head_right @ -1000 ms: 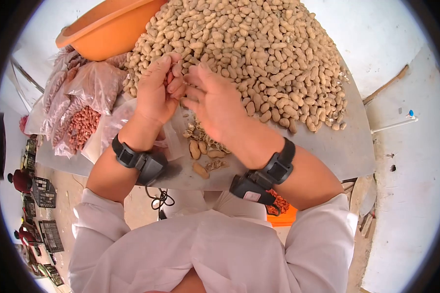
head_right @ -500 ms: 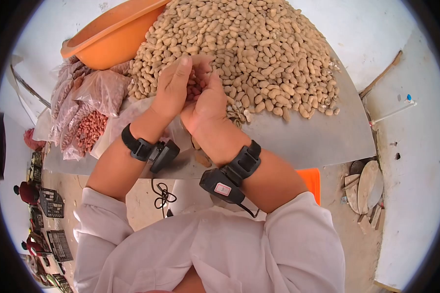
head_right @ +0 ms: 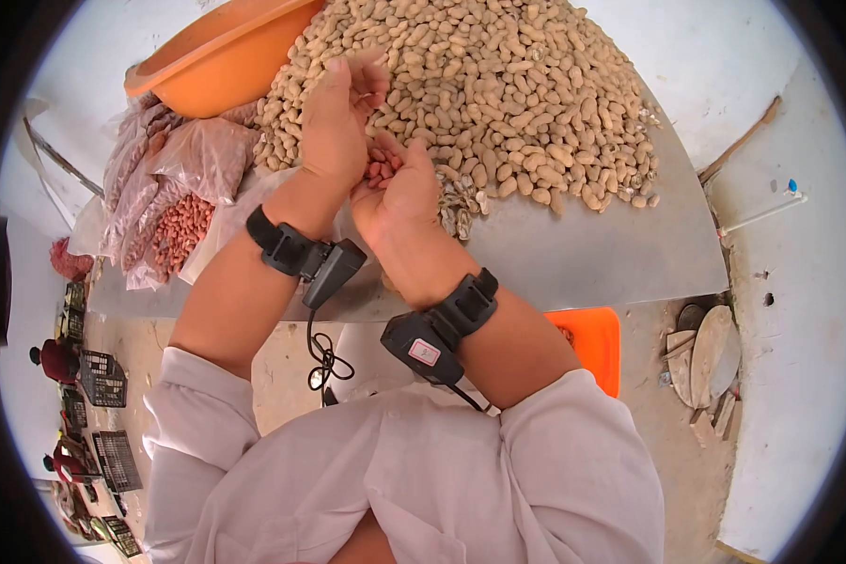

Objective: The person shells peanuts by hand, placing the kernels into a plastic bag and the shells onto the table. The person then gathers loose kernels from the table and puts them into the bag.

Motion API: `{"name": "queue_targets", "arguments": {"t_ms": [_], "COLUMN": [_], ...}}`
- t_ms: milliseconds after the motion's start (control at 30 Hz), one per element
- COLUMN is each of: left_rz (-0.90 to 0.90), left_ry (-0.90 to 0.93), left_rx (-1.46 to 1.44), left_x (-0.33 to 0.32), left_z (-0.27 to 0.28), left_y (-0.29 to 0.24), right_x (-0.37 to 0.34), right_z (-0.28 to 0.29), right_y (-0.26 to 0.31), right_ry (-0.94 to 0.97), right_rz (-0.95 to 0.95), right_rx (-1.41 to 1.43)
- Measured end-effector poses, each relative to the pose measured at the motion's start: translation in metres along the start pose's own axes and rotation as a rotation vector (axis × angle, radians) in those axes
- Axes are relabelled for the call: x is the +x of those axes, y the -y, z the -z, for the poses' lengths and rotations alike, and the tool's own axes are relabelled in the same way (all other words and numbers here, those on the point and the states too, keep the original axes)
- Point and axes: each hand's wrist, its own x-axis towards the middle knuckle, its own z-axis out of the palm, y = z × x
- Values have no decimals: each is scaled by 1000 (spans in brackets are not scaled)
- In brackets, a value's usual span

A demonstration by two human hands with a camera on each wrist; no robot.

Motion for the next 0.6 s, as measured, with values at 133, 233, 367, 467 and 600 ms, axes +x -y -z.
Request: {"name": "queue_targets", "arguments": {"t_ms": [133,233,367,467,600], "left_rz": [51,136,92,211,124], "left_ry": [61,374,819,933,905], "left_rx": [113,532,900,985,1096], "left_x": [6,3,-14,-32,-33], "left_z": [18,50,72,64,65], "left_y": [-24,-40,-38,-52,-43], "right_x": [-17,-12,-9,-8,-11], "right_z": [-14,-6,-6,-10,-12], "right_y": [14,22,27,29,25], "right_ry": [-40,-53,-69,-18,-23], "right_rz": [-50,-44,-31,-4,-24], "right_rx": [18,-32,-57,-75,-123]}}
